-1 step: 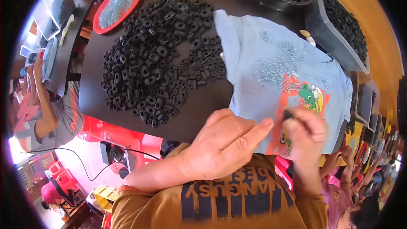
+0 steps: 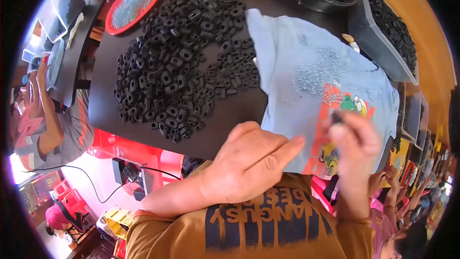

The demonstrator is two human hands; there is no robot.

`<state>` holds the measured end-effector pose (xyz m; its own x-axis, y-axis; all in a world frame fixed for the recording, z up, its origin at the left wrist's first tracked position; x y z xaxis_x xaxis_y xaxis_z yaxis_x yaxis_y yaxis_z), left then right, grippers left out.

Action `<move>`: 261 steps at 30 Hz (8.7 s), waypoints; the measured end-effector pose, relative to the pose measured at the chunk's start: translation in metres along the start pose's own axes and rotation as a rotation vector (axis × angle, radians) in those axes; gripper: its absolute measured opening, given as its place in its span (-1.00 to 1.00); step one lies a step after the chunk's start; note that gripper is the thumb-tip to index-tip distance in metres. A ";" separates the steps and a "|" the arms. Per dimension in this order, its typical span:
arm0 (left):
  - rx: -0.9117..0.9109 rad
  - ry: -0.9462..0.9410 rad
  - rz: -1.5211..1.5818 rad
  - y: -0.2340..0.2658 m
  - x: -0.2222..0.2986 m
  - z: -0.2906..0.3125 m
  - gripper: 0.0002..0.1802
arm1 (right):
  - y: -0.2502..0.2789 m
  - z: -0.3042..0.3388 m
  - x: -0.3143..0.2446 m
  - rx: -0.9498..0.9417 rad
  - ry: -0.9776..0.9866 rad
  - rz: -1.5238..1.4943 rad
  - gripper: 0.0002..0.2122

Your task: Assembling small black plastic components by manually inserting metal pins into them at a workbench.

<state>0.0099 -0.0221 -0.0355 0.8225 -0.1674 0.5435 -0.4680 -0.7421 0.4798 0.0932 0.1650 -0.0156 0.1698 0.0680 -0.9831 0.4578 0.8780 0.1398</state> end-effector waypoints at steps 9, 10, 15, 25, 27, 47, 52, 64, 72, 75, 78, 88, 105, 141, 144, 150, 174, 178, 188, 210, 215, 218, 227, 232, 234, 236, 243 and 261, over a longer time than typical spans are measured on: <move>0.123 0.048 -0.173 0.044 -0.011 0.034 -0.59 | 0.036 -0.222 -0.083 0.387 0.717 1.492 -0.62; 0.135 0.049 -0.202 0.047 -0.011 0.033 -0.55 | 0.052 -0.244 -0.085 0.393 0.713 1.504 -0.62; 0.139 0.129 -0.426 0.086 -0.028 0.035 -0.63 | 0.014 -0.254 -0.081 0.510 0.670 1.235 -0.50; -0.051 0.336 -0.519 0.085 -0.046 -0.005 -0.70 | -0.039 -0.057 -0.029 -0.066 0.507 0.860 -0.66; -0.186 0.319 -0.566 0.077 -0.051 -0.015 -0.65 | -0.039 -0.030 -0.015 -0.103 0.425 0.798 -0.67; -0.262 0.335 0.016 0.017 0.009 -0.030 -0.82 | -0.035 0.025 0.017 -0.234 0.319 0.176 -0.65; -0.196 0.344 -0.101 0.009 -0.004 -0.030 -0.86 | -0.028 0.031 0.044 -0.118 0.151 -0.079 -0.75; -0.422 0.068 -0.509 -0.018 -0.040 -0.040 -0.92 | -0.020 0.031 0.049 -0.231 0.027 -0.552 -0.77; -0.288 0.456 0.013 -0.008 -0.010 -0.046 -0.89 | -0.017 0.030 0.048 -0.208 -0.009 -0.527 -0.76; -0.254 0.527 0.231 0.002 0.006 -0.050 -0.90 | -0.016 0.030 0.045 -0.204 -0.029 -0.469 -0.76; -0.291 0.396 0.186 0.002 0.006 -0.051 -0.86 | -0.017 0.028 0.044 -0.221 0.025 -0.408 -0.76; -0.220 0.366 0.261 -0.002 0.002 -0.030 -0.80 | -0.019 0.035 0.045 -0.239 0.068 -0.358 -0.76; -0.039 0.119 -0.315 0.040 -0.021 0.012 -0.69 | -0.050 0.022 0.036 -0.295 0.166 -0.011 -0.78; -0.392 0.099 -0.584 0.036 -0.042 -0.012 -0.76 | -0.046 0.016 0.034 -0.414 0.147 -0.097 -0.78; -0.381 0.106 -0.546 0.035 -0.042 -0.011 -0.76 | -0.046 0.016 0.034 -0.416 0.140 -0.096 -0.78; -0.267 0.234 -0.390 0.037 -0.038 -0.010 -0.77 | -0.046 0.017 0.034 -0.423 0.117 -0.098 -0.79; -0.179 0.657 0.456 0.026 -0.002 -0.017 -0.79 | -0.051 0.018 0.041 -0.262 0.236 -0.157 -0.81; -0.207 0.628 0.389 0.026 -0.001 -0.018 -0.80 | -0.051 0.017 0.040 -0.277 0.249 -0.129 -0.83; -0.245 0.588 0.330 0.029 0.001 -0.026 -0.79 | -0.051 0.018 0.044 -0.290 0.245 -0.134 -0.84; -0.295 0.714 0.482 0.029 -0.002 -0.032 -0.83 | -0.051 0.019 0.043 -0.306 0.142 -0.215 -0.88; -0.340 0.715 0.452 0.028 -0.005 -0.030 -0.85 | -0.049 0.018 0.043 -0.312 0.178 -0.156 -0.88; -0.363 0.655 0.415 0.026 -0.005 -0.031 -0.86 | -0.048 0.019 0.041 -0.314 0.198 -0.115 -0.88; -0.255 0.481 0.228 0.015 0.000 -0.030 -0.80 | -0.049 0.023 0.042 -0.270 0.081 -0.203 -0.88; -0.197 0.689 0.399 0.015 0.000 -0.027 -0.83 | -0.052 0.025 0.046 -0.229 -0.022 -0.376 -0.88; -0.262 0.537 0.275 0.017 -0.002 -0.028 -0.82 | -0.051 0.025 0.046 -0.233 -0.037 -0.365 -0.88; -0.322 0.384 0.148 0.018 -0.002 -0.030 -0.81 | -0.051 0.025 0.047 -0.237 -0.013 -0.348 -0.88; -0.337 0.046 -0.028 0.016 -0.005 -0.029 -0.70 | -0.050 0.022 0.048 -0.239 0.025 -0.306 -0.89; -0.321 0.086 -0.016 0.014 -0.005 -0.025 -0.54 | -0.049 0.024 0.042 -0.302 -0.097 -0.474 -0.89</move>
<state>-0.0085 -0.0150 -0.0142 0.8067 -0.0918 0.5838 -0.5445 -0.4996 0.6738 0.0986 0.1136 -0.0609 0.0920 -0.3975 -0.9130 0.2363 0.8994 -0.3678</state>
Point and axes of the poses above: each hand's wrist, its own z-axis away from the middle knuckle, its own y-axis out of the back of the hand, x = y × z, the point moved 2 cm from there along -z, towards the middle knuckle, and after that the axes turned 9 degrees about -y, right-handed, at the moved point
